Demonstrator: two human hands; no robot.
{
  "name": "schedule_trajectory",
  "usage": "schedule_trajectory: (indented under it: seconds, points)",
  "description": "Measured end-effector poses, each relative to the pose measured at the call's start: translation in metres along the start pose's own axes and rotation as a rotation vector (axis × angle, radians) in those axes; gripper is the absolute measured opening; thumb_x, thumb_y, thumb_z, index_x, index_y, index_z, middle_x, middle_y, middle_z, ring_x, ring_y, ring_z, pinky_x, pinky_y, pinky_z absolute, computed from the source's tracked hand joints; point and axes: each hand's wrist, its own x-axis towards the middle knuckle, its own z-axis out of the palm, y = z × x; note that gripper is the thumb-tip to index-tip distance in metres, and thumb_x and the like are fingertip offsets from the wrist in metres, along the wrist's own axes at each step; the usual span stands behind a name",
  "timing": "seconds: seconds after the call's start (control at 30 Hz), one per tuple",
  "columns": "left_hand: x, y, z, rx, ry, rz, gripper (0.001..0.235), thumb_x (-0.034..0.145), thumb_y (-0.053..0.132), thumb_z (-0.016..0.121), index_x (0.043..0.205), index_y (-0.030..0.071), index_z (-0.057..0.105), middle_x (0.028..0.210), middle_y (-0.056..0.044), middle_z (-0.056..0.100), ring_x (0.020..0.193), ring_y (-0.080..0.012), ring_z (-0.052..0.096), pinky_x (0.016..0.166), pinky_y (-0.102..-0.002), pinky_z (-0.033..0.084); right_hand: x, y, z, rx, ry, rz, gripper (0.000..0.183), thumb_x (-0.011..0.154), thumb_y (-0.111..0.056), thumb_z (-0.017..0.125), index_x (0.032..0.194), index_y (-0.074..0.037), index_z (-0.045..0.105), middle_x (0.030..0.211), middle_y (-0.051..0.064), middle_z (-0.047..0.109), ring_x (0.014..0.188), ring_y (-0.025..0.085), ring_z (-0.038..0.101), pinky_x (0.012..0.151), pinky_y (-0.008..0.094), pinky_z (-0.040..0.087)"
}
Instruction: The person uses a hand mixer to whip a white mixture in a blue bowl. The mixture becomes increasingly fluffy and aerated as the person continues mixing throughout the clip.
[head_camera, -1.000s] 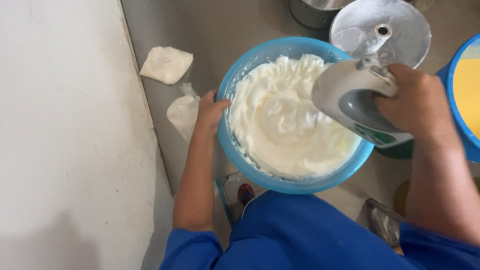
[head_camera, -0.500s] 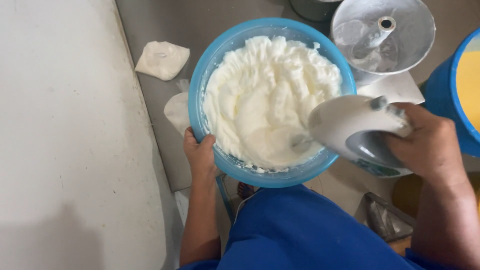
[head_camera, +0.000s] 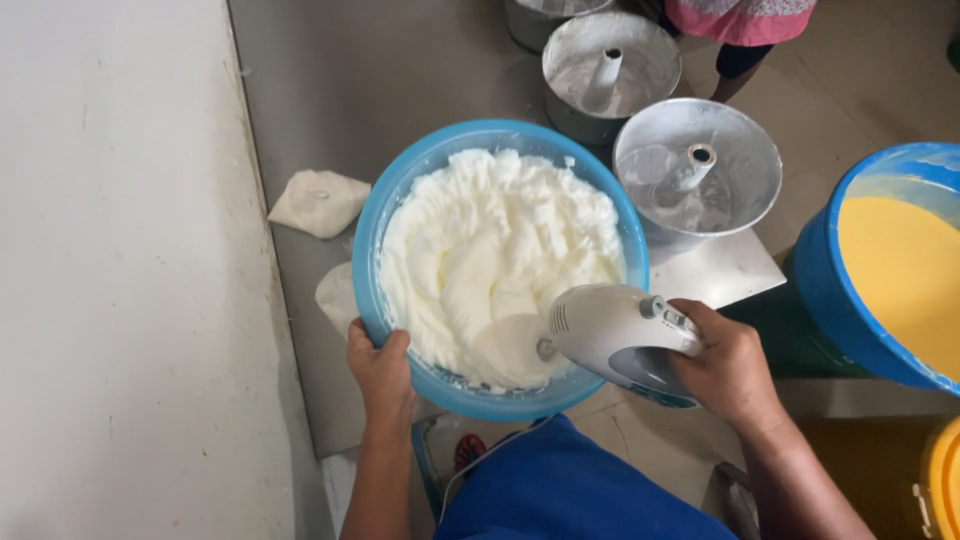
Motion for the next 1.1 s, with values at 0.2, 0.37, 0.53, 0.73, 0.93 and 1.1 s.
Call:
schedule_trajectory:
  seconds: [0.2,0.37,0.53,0.73,0.93,1.1]
  points:
    - [-0.007,0.021,0.008,-0.048,0.028,-0.013,0.045,0.072,-0.006,0.064,0.115,0.001,0.053,0.105,-0.011,0.051,0.101,-0.0241,0.049,0.091,-0.049,0.041,0.006,-0.013,0.004,0.076,-0.021,0.059,0.057,0.063,0.011,0.078,0.119,-0.003,0.076,0.098,0.034,0.075,0.094,0.056,0.070,0.086,0.063,0.057]
    - [0.000,0.008,0.009,-0.050,0.019,0.002,0.043,0.071,-0.006,0.063,0.112,0.002,0.055,0.100,-0.010,0.053,0.096,-0.0223,0.050,0.087,-0.045,0.042,0.011,-0.005,0.004,0.108,-0.017,0.055,0.056,0.063,0.014,0.078,0.117,0.001,0.075,0.097,0.036,0.074,0.093,0.058,0.069,0.087,0.066,0.056]
    - [0.001,0.011,0.011,-0.041,0.012,0.003,0.042,0.070,-0.007,0.062,0.111,0.002,0.057,0.096,-0.009,0.055,0.091,-0.0210,0.052,0.084,-0.043,0.044,0.015,-0.006,0.002,0.134,-0.005,0.062,0.055,0.061,0.014,0.078,0.115,0.003,0.076,0.092,0.037,0.073,0.088,0.061,0.068,0.085,0.066,0.055]
    - [0.000,0.015,0.009,-0.077,0.014,0.015,0.041,0.070,-0.007,0.063,0.108,0.003,0.056,0.092,-0.008,0.054,0.087,-0.0198,0.052,0.081,-0.042,0.045,0.037,0.010,0.000,0.051,0.043,-0.004,0.054,0.065,0.002,0.079,0.119,-0.005,0.078,0.090,0.033,0.074,0.093,0.056,0.068,0.083,0.061,0.056]
    - [-0.001,0.010,0.010,-0.044,0.010,-0.024,0.044,0.069,-0.008,0.063,0.112,0.000,0.058,0.091,-0.014,0.061,0.086,-0.0244,0.058,0.080,-0.041,0.047,0.059,-0.051,0.008,0.021,0.007,-0.110,0.054,0.071,-0.008,0.076,0.124,-0.015,0.074,0.097,0.026,0.076,0.100,0.050,0.069,0.086,0.058,0.055]
    - [0.019,-0.032,0.015,-0.118,0.060,-0.051,0.043,0.063,0.001,0.064,0.105,0.012,0.063,0.089,-0.005,0.068,0.073,-0.0179,0.060,0.063,-0.033,0.053,0.077,0.013,-0.010,-0.202,-0.227,-0.098,0.067,0.072,-0.011,0.074,0.139,-0.020,0.067,0.106,0.011,0.078,0.092,0.024,0.072,0.081,0.041,0.051]
